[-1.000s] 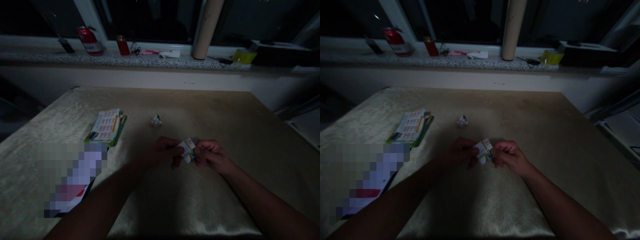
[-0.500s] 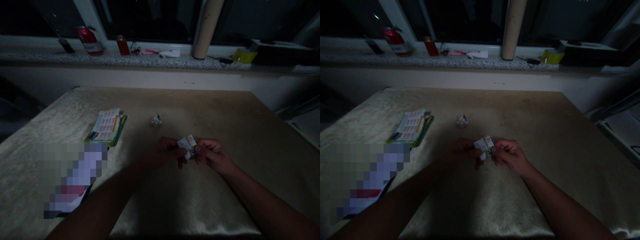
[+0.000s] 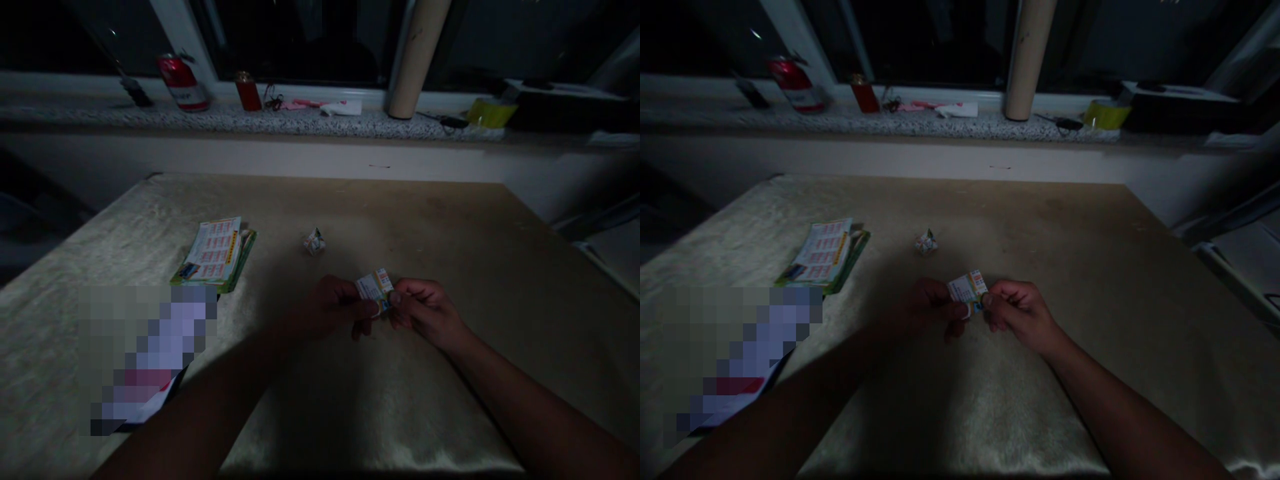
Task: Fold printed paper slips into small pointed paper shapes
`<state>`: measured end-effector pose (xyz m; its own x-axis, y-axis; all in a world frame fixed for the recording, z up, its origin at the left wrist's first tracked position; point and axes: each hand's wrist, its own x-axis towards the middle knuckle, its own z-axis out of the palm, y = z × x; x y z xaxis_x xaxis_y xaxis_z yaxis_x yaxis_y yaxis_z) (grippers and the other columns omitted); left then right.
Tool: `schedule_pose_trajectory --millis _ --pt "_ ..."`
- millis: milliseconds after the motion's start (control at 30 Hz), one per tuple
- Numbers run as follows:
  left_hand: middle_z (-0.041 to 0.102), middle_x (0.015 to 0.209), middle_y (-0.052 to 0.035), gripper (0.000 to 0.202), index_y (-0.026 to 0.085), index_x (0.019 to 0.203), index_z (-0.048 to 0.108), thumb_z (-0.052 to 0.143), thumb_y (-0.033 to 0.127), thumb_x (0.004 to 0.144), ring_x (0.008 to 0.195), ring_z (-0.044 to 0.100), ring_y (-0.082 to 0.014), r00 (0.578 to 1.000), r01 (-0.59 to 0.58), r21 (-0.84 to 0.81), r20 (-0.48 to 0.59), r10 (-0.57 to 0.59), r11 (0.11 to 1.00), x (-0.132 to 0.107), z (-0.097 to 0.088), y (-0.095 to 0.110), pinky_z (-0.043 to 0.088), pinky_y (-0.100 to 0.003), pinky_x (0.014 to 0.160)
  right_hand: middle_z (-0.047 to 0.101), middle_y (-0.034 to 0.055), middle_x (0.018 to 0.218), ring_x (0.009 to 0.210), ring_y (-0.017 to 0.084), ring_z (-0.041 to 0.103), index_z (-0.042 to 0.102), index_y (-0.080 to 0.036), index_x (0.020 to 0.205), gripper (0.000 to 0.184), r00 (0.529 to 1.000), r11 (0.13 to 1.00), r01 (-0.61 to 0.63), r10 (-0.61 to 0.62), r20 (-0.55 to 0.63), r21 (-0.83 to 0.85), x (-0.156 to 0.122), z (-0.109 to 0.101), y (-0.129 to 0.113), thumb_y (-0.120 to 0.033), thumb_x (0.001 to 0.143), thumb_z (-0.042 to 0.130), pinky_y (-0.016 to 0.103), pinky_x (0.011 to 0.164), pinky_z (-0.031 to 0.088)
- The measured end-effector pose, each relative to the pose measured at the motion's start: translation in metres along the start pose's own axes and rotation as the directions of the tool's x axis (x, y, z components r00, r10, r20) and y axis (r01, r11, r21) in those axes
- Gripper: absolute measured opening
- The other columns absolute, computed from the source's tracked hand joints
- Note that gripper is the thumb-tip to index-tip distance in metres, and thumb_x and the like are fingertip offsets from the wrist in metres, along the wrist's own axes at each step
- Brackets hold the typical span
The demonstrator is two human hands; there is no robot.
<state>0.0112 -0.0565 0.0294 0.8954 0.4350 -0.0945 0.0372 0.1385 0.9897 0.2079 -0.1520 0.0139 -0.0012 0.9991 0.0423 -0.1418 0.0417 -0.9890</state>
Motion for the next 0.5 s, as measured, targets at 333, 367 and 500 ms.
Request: schedule_pose_trajectory --millis 333,367,500 --pt "0.061 0.057 -0.0004 0.043 0.012 0.067 0.064 0.068 0.051 0.084 0.049 0.055 -0.0087 0.999 -0.019 0.037 -0.037 0.021 0.999 0.002 -0.001 -0.004 0.044 -0.019 0.050 0.053 -0.0038 0.048 0.043 0.008 0.044 0.064 -0.016 0.069 0.034 0.996 0.994 0.022 -0.031 -0.086 -0.104 0.000 0.007 -0.005 -0.043 0.089 0.068 0.022 0.044 0.033" --pt "0.062 0.058 -0.0008 0.043 0.012 0.068 0.064 0.068 0.052 0.084 0.050 0.056 -0.0091 0.999 -0.019 0.020 -0.026 0.019 1.000 0.002 -0.001 -0.005 0.045 -0.020 0.051 0.053 -0.0037 0.047 0.043 0.008 0.043 0.064 -0.016 0.068 0.035 0.995 0.993 0.028 -0.038 -0.090 -0.119 0.000 0.008 -0.006 -0.044 0.089 0.068 0.022 0.044 0.032" --pt "0.063 0.061 -0.0015 0.043 0.012 0.073 0.064 0.067 0.054 0.084 0.054 0.058 -0.0104 1.000 -0.027 0.047 -0.016 0.027 0.999 0.003 0.003 -0.006 0.047 -0.021 0.055 0.053 -0.0029 0.049 0.044 0.008 0.042 0.063 -0.016 0.066 0.037 0.994 0.978 0.045 -0.064 -0.088 -0.202 -0.002 0.013 -0.008 -0.045 0.089 0.066 0.021 0.043 0.031"
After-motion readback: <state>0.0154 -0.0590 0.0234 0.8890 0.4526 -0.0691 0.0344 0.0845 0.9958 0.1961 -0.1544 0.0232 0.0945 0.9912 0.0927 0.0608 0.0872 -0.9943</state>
